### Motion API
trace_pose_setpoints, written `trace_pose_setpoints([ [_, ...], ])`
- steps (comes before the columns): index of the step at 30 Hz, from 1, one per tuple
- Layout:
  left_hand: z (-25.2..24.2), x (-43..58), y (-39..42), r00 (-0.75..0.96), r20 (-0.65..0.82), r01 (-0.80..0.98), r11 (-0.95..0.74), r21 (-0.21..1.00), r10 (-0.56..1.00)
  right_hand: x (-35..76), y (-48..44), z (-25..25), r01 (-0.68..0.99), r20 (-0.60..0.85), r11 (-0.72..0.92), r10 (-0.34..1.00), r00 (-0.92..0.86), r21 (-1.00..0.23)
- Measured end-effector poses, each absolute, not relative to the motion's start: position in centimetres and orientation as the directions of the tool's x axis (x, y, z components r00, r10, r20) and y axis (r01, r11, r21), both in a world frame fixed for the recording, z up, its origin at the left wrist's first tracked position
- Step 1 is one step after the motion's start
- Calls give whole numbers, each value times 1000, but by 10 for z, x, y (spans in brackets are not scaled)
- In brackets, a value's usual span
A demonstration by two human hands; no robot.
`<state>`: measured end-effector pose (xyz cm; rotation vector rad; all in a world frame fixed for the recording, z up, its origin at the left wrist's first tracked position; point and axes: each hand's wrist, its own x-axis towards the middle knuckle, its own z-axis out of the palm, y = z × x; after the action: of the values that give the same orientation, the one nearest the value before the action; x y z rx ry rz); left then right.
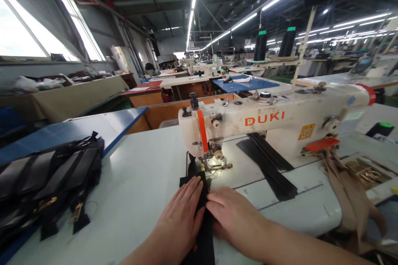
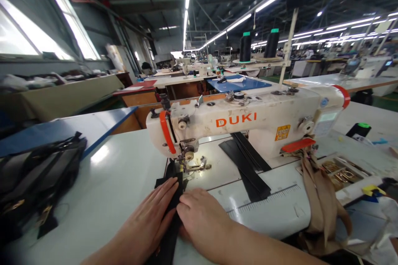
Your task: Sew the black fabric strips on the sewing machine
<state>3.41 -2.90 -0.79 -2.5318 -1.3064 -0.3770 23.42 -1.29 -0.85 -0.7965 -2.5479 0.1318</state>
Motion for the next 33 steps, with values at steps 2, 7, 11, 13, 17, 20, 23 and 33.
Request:
trace_pose_setpoints([
  [2,-15,32,-27,589,404,799,-578,-164,700,232,-4,-13,485,411,864,494,-766,-134],
  [7,-25,27,-22,619,523,763,-605,-226,586,227,9,-15,433,476,900,359,-803,53],
  [11,-18,23,-23,625,453,759,-630,-163,636,219,18,-17,416,484,905,327,-812,86],
  [13,-14,19,-20,630,441,749,-651,-128,639,216,21,-20,402,492,910,308,-815,96],
  [17,-1,17,4,495,373,835,-548,44,785,213,23,-28,396,514,915,303,-802,78],
  [20,17,24,31,288,159,928,-316,198,945,214,23,-28,389,509,919,305,-805,63],
  [23,36,32,52,177,-21,957,-167,239,984,214,24,-25,374,489,926,300,-819,59],
  [33,53,42,64,257,-43,934,-237,267,965,212,24,-28,377,488,923,298,-820,70],
])
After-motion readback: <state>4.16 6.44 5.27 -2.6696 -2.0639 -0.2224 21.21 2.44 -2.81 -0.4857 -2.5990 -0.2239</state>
